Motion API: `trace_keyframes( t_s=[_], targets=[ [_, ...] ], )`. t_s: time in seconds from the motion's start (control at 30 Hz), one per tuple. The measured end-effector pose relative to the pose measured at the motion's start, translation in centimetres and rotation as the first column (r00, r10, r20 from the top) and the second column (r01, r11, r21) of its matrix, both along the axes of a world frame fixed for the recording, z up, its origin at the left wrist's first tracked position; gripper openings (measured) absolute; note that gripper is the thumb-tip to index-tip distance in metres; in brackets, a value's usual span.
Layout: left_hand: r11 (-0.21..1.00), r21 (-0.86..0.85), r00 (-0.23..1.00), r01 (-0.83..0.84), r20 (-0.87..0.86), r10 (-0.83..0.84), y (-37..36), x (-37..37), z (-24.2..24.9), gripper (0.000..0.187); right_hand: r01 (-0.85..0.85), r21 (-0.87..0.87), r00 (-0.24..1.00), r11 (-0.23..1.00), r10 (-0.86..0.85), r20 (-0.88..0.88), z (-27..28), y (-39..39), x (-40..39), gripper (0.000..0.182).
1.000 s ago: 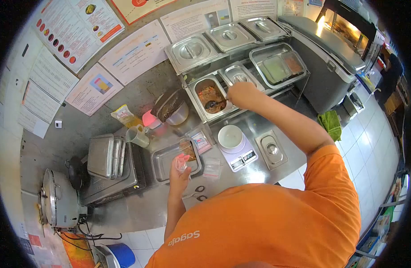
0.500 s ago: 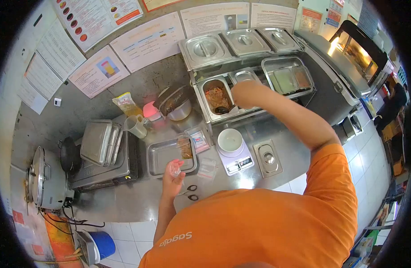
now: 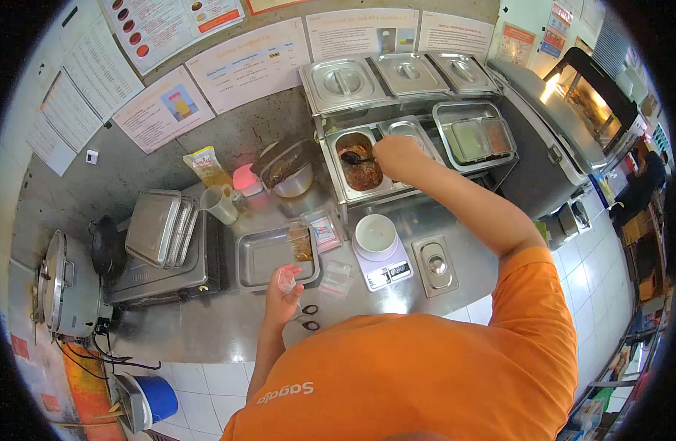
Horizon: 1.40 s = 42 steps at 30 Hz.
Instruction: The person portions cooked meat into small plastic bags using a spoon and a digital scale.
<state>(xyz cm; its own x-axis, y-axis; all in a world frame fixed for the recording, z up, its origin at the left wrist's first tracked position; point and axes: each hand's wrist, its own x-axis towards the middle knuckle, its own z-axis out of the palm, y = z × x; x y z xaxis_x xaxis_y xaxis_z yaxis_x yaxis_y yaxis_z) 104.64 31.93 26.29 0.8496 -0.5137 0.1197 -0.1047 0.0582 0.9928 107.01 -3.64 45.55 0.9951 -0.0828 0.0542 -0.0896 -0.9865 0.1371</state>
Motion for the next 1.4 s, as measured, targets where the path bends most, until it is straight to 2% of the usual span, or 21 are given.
trace_keyframes(
  t_s=[0.17, 0.23, 0.37, 0.43, 0.57, 0.67, 0.73, 0.77, 0.83, 0.87, 0.93, 0.97, 1.03, 1.07, 1.13, 1.17, 1.2, 1.23, 1.27, 1.33, 1.4],
  targets=[
    [1.000, 0.009, 0.999, -0.013, -0.050, 0.013, -0.2, -0.4, -0.2, 0.075, 0.061, -0.009, 0.997, 0.998, -0.060, 0.044, -1.4, 0.3, -0.2, 0.015],
    [1.000, 0.001, 0.999, -0.012, -0.051, 0.012, 0.0, -0.4, -0.4, 0.074, -0.051, -0.036, 0.999, 0.998, 0.051, 0.017, -4.0, -0.4, 0.2, 0.014],
    [0.999, -0.028, 0.997, -0.021, -0.070, 0.018, 0.1, -0.3, -0.8, 0.074, -0.026, 0.004, 0.998, 1.000, 0.026, -0.061, -2.3, 0.1, -0.1, 0.015],
    [1.000, -0.001, 0.998, -0.009, -0.070, 0.009, 0.1, -0.2, -1.3, 0.074, 0.090, 0.077, 0.994, 0.993, -0.094, 0.050, -2.0, -0.2, 0.2, 0.016],
    [1.000, 0.007, 0.997, -0.007, -0.075, 0.008, -0.5, -0.6, -0.1, 0.074, 0.038, 0.070, 0.999, 0.997, -0.039, 0.008, -3.7, -0.3, 0.5, 0.017],
    [1.000, 0.005, 0.997, -0.019, -0.076, 0.019, -0.5, -0.5, -0.3, 0.073, -0.029, 0.248, 0.999, 0.968, 0.035, -0.021, -4.5, -1.2, 1.4, 0.022],
    [0.999, 0.027, 0.997, -0.016, -0.079, 0.018, -0.5, -0.4, -0.5, 0.074, -0.115, 0.434, 0.989, 0.893, 0.142, -0.030, -4.6, -2.4, 1.8, 0.024],
    [0.999, 0.050, 0.996, -0.011, -0.084, 0.015, -0.5, -0.5, -0.7, 0.074, -0.112, 0.435, 0.990, 0.894, 0.140, -0.032, -5.3, -3.1, 1.9, 0.024],
    [0.997, 0.074, 0.997, -0.003, -0.079, 0.009, -0.5, -0.6, -0.6, 0.075, 0.034, 0.796, 0.999, 0.605, -0.021, -0.026, -6.6, -4.3, 2.0, 0.026],
    [0.995, 0.095, 0.998, -0.001, -0.069, 0.008, -0.6, -0.4, -0.4, 0.075, 0.031, 0.795, 1.000, 0.605, -0.021, -0.023, -6.2, -4.5, 1.5, 0.026],
    [0.993, 0.114, 0.999, -0.007, -0.034, 0.011, -0.5, -0.3, -0.3, 0.076, 0.256, 0.896, 0.966, 0.361, -0.129, -0.224, -5.2, -4.9, 0.3, 0.026],
    [0.991, 0.134, 1.000, -0.010, -0.003, 0.011, -0.5, -0.3, -0.3, 0.078, 0.255, 0.895, 0.966, 0.366, -0.128, -0.223, -5.4, -5.2, 0.0, 0.026],
    [0.993, 0.120, 1.000, -0.007, 0.000, 0.007, -0.5, -0.2, -0.7, 0.079, 0.296, 0.929, 0.949, 0.223, -0.180, -0.259, -5.9, -5.7, -0.5, 0.024],
    [0.994, 0.109, 1.000, -0.003, 0.004, 0.003, -0.5, -0.2, -0.8, 0.080, 0.296, 0.928, 0.949, 0.227, -0.178, -0.259, -5.8, -5.5, -0.8, 0.024],
    [0.991, 0.133, 1.000, 0.000, 0.010, -0.001, -0.4, 0.0, -0.9, 0.081, 0.143, 0.860, 0.976, 0.489, -0.212, -0.041, -5.6, -5.1, -1.4, 0.021],
    [0.987, 0.161, 1.000, 0.006, 0.018, -0.009, -0.4, 0.0, -0.9, 0.081, 0.142, 0.859, 0.977, 0.492, -0.210, -0.041, -5.7, -4.7, -1.4, 0.021],
    [0.987, 0.160, 1.000, 0.005, 0.017, -0.008, -0.5, 0.0, -1.0, 0.081, 0.029, 0.646, 0.979, 0.763, -0.153, 0.138, -5.8, -4.2, -1.4, 0.018],
    [0.991, 0.136, 1.000, 0.004, -0.006, -0.003, -0.6, 0.0, -1.1, 0.081, -0.062, 0.344, 0.958, 0.937, -0.041, 0.285, -6.0, -3.6, -1.3, 0.016],
    [0.994, 0.113, 1.000, 0.004, -0.030, 0.000, -0.7, 0.0, -1.0, 0.080, -0.059, 0.346, 0.958, 0.936, -0.044, 0.283, -6.2, -2.9, -1.1, 0.016],
    [0.994, 0.111, 1.000, 0.012, -0.008, -0.011, -0.9, 0.1, -0.9, 0.080, 0.072, 0.046, 0.990, 0.996, -0.077, 0.121, -6.6, -1.6, -0.5, 0.013],
    [0.994, 0.106, 1.000, 0.012, 0.018, -0.014, -0.8, 0.1, -0.5, 0.079, 0.086, 0.036, 0.986, 0.996, -0.090, 0.141, -6.1, -1.2, -0.2, 0.013]
  ],
)
